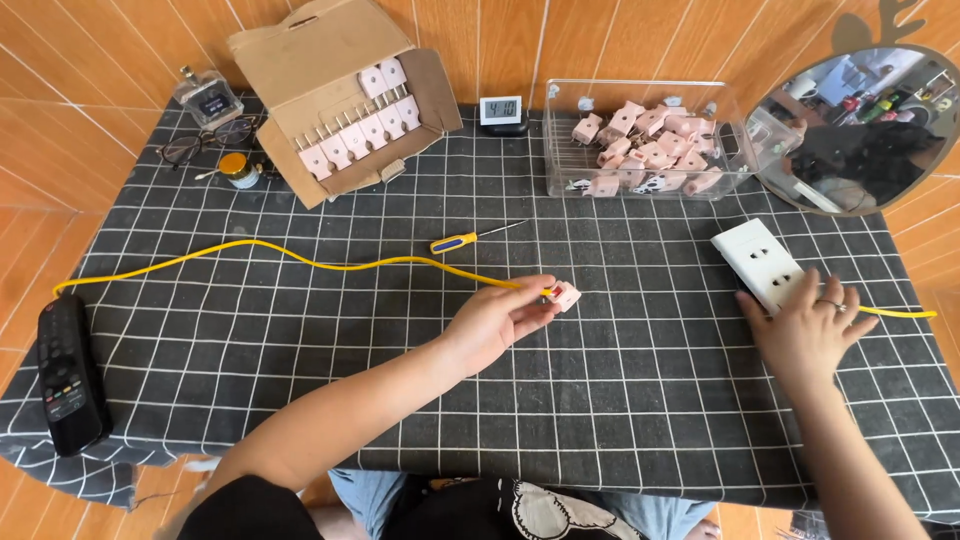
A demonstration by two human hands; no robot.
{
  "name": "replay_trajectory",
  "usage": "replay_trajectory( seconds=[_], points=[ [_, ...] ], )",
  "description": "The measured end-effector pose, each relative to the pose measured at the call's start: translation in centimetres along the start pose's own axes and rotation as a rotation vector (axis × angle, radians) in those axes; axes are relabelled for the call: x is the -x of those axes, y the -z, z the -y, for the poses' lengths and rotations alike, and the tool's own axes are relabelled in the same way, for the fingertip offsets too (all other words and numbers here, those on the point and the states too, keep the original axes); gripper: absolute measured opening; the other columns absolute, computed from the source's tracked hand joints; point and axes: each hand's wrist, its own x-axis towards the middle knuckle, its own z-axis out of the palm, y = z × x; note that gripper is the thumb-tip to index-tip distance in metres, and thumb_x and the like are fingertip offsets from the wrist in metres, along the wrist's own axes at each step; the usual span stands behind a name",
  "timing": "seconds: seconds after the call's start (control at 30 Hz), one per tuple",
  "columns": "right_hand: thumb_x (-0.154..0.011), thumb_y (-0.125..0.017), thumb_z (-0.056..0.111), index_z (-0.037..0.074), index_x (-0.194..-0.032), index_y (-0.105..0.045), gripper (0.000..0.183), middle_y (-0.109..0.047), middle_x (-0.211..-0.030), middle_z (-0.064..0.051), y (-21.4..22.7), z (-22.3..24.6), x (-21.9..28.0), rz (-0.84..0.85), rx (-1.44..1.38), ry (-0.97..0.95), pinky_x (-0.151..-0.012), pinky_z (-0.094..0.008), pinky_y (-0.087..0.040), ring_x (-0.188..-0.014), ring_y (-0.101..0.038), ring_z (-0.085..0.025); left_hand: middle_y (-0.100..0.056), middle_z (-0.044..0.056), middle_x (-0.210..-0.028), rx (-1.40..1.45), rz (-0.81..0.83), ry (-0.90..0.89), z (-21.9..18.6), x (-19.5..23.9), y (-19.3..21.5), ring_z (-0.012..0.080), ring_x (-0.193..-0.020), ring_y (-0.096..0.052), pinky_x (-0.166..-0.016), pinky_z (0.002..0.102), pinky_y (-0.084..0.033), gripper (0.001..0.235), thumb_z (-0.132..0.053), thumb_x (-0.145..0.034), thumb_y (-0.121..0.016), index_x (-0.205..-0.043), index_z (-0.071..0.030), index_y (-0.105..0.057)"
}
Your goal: Disassembling an electrical plug using a screwdriver and preparing wires to be connected to the internal terminals.
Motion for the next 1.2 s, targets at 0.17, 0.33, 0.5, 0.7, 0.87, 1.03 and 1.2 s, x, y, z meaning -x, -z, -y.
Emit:
replay_trajectory(
  seconds=[0.17, 0.33, 0.5, 0.7, 0.87, 1.03, 1.2],
  points=[
    [-0.099, -0.078, 0.041, -0.002, -0.143, -0.072, 0.062, -0.06, -0.143, -0.026, 5.4, 11.0, 0.5, -0.12, -0.196, 0.227, -0.109, -0.059, -0.035, -0.136, -0.05, -0.046, -0.06, 0.018, -0.138, 0.099, -0.016, 0.034, -0.6, 0.5, -0.9, 0.0278, -0.121, -0.067, -0.107, 0.036, -0.056, 0.039, -0.028, -0.11, -0.056, -0.134, 0.002, -0.063],
    [-0.11, -0.05, 0.035, -0.01, -0.11, -0.076, 0.052, -0.076, -0.106, -0.033, 11.4, 22.7, 2.4, 0.712, -1.324, -0.255, -0.081, -0.053, -0.063, -0.087, -0.078, -0.045, -0.063, 0.018, -0.136, 0.095, 0.02, 0.003, 0.9, 0.2, -0.7, 0.0275, -0.121, -0.068, -0.107, 0.037, -0.055, 0.032, -0.02, -0.11, -0.054, -0.131, 0.001, -0.067],
    [-0.101, -0.065, 0.051, -0.006, -0.1, -0.069, 0.057, -0.072, -0.093, -0.021, 7.3, 24.8, 2.1, 1.005, -1.678, -0.619, -0.075, -0.047, -0.065, -0.083, -0.077, -0.035, -0.069, 0.015, -0.127, 0.101, 0.011, -0.049, 1.9, 1.3, -1.0, 0.0237, -0.116, -0.069, -0.103, 0.032, -0.056, 0.029, -0.018, -0.109, -0.055, -0.126, 0.001, -0.069],
    [-0.102, -0.068, 0.027, 0.008, -0.094, -0.072, 0.021, -0.074, -0.084, -0.003, 7.2, 25.1, 0.8, 0.81, -1.957, -0.532, -0.096, -0.043, -0.06, -0.087, -0.077, -0.021, -0.071, 0.012, -0.11, -0.059, 0.14, 0.106, 2.2, 2.5, -0.3, 0.0203, -0.097, -0.073, -0.084, 0.031, -0.063, 0.025, -0.011, -0.107, -0.055, -0.128, -0.003, -0.066],
    [-0.104, -0.053, 0.032, 0.004, -0.131, -0.063, 0.04, -0.074, -0.12, -0.013, 2.7, 23.5, 0.0, 0.835, -2.017, -0.477, -0.1, -0.038, -0.058, -0.113, -0.073, -0.025, -0.071, 0.013, -0.1, -0.91, 0.224, -0.193, -4.7, 2.9, -1.7, 0.0204, -0.089, -0.074, -0.075, 0.03, -0.063, 0.021, -0.01, -0.103, -0.061, -0.12, -0.001, -0.07],
    [-0.108, -0.043, 0.025, -0.001, -0.144, -0.055, 0.046, -0.072, -0.119, -0.02, 2.2, 23.3, 0.5, 0.799, -2.023, -0.294, -0.08, -0.032, -0.056, -0.1, -0.075, -0.027, -0.071, 0.014, -0.114, -1.642, -0.054, -0.436, -9.4, -0.5, 2.2, 0.0322, -0.11, -0.07, -0.09, 0.04, -0.058, 0.028, -0.013, -0.1, -0.062, -0.126, -0.007, -0.071],
    [-0.109, -0.039, 0.019, -0.005, -0.15, -0.047, 0.048, -0.068, -0.119, -0.023, 1.9, 23.6, 0.9, 0.791, -2.06, -0.157, -0.066, -0.03, -0.043, -0.091, -0.069, -0.027, -0.066, 0.02, -0.12, -1.96, -0.253, -0.426, -7.7, -3.2, 7.2, 0.0374, -0.113, -0.067, -0.09, 0.043, -0.059, 0.046, -0.003, -0.095, -0.064, -0.14, -0.01, -0.063]
  ],
)
